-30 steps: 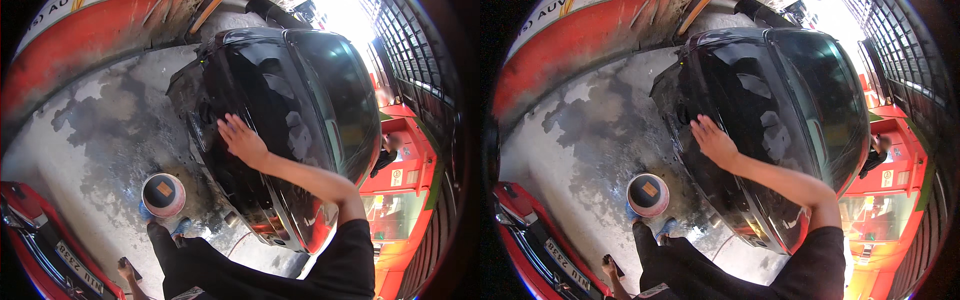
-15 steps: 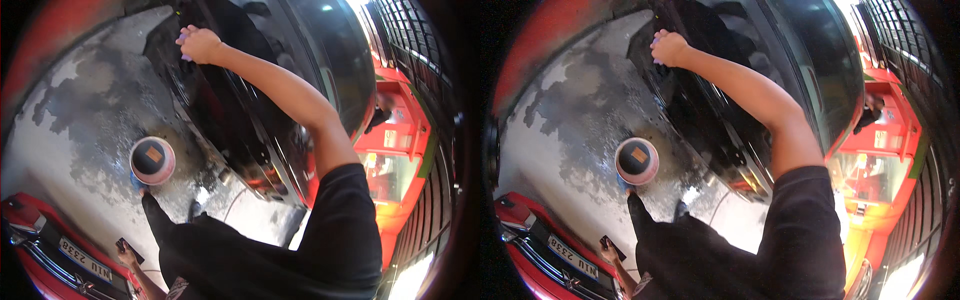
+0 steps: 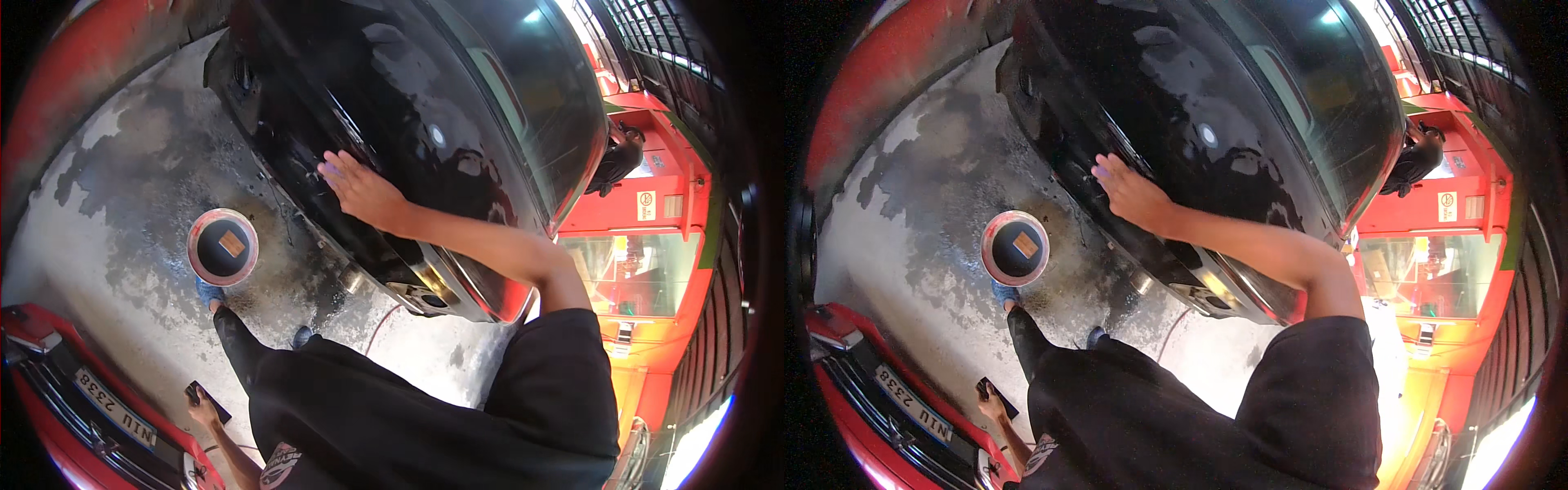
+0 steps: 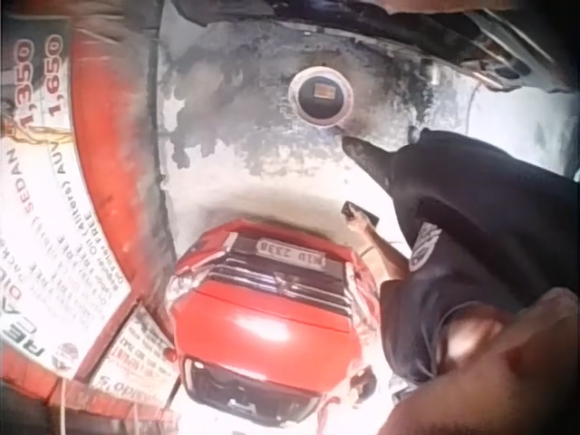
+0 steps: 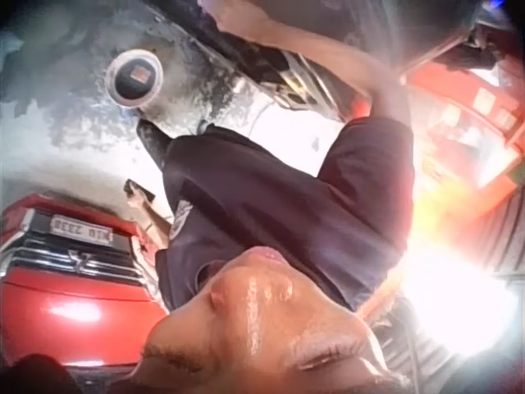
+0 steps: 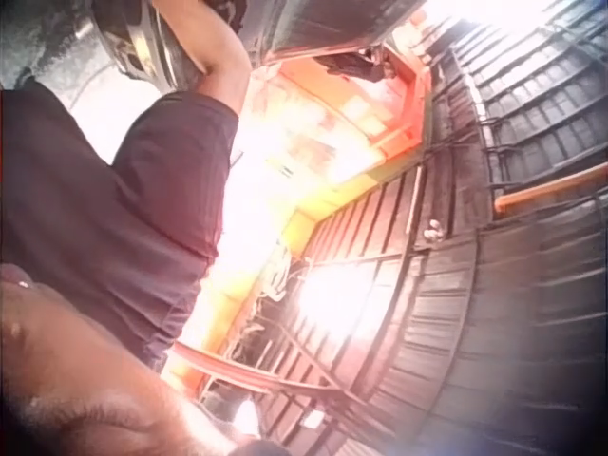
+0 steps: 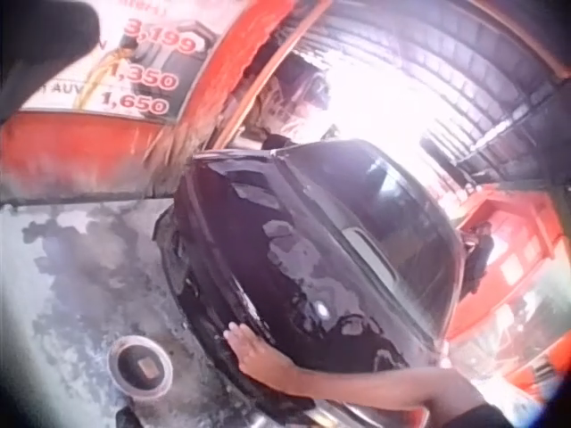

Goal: Sanding and scrubbing the trunk of a black car with a sanding block and water.

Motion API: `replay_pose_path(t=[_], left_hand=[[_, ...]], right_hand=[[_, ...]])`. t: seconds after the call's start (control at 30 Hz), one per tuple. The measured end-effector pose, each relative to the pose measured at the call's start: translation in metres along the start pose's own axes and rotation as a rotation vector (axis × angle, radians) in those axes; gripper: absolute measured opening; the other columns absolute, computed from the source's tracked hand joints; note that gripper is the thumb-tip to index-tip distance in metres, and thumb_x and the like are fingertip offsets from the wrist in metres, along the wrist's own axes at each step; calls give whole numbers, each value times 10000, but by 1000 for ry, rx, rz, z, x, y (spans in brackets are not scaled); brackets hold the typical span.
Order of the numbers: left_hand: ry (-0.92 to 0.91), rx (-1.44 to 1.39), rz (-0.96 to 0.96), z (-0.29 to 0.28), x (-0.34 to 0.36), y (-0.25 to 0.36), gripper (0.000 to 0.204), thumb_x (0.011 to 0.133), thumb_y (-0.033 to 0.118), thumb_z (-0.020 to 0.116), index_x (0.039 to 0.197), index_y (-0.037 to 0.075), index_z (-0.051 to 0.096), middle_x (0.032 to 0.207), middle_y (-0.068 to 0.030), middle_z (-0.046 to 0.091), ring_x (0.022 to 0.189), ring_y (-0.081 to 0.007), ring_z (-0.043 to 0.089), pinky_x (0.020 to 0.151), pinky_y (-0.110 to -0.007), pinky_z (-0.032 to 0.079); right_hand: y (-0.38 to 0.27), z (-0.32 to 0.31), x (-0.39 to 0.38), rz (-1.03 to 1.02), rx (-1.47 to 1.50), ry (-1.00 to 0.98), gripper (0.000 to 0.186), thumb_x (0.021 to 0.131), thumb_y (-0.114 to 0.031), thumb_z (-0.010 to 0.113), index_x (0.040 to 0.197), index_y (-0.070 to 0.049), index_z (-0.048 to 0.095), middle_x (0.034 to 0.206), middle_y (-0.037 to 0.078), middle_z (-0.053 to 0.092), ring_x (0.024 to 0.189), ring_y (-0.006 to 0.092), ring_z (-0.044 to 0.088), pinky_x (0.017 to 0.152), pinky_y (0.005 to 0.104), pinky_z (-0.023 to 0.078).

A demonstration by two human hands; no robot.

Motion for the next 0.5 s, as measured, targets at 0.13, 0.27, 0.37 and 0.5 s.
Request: replay_pose_path(t=[0.13, 0.27, 0.37, 0.5], left_hand=[[18, -15, 35, 28, -31, 14, 565, 945, 234, 744, 1393, -66, 576, 1331, -245, 667, 1199, -325, 671, 1066, -390, 481], [33, -36, 43, 46, -79, -20, 563, 942, 232, 743, 1402, -48, 578, 1318, -250, 672, 1199, -325, 674, 1049, -399, 487], [43, -69, 22, 67, -118, -54, 534, 926, 245, 753, 1372, -18, 620, 1245, -248, 708, 1172, -338, 688, 1014, -412, 505], [50, -14, 0, 82, -179, -122, 386, 878, 226, 772, 1191, 10, 708, 1017, -210, 769, 942, -332, 758, 835, -443, 570]], right_hand=[[-46, 15, -77, 7, 36, 40, 556, 937, -385, 598, 1335, -3, 663, 1576, 98, 480, 1539, 364, 278, 1283, 515, 173], [-90, 13, -157, -73, 158, -79, 547, 901, -343, 631, 1327, 0, 659, 1559, 94, 498, 1541, 359, 277, 1288, 495, 172], [-142, 47, -236, 74, 181, 94, 547, 891, -279, 600, 1375, -24, 619, 1531, 97, 515, 1533, 330, 307, 1282, 441, 205], [-196, 67, -344, 80, 70, 88, 545, 892, -262, 589, 1402, -70, 611, 1528, 50, 506, 1524, 228, 341, 1258, 414, 253]])
Point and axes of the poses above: each hand's wrist, its own x-axis towards the middle knuckle, its own z-axis out of the palm, y = z × x, the point moved 3 cm from there along x, towards the middle knuckle
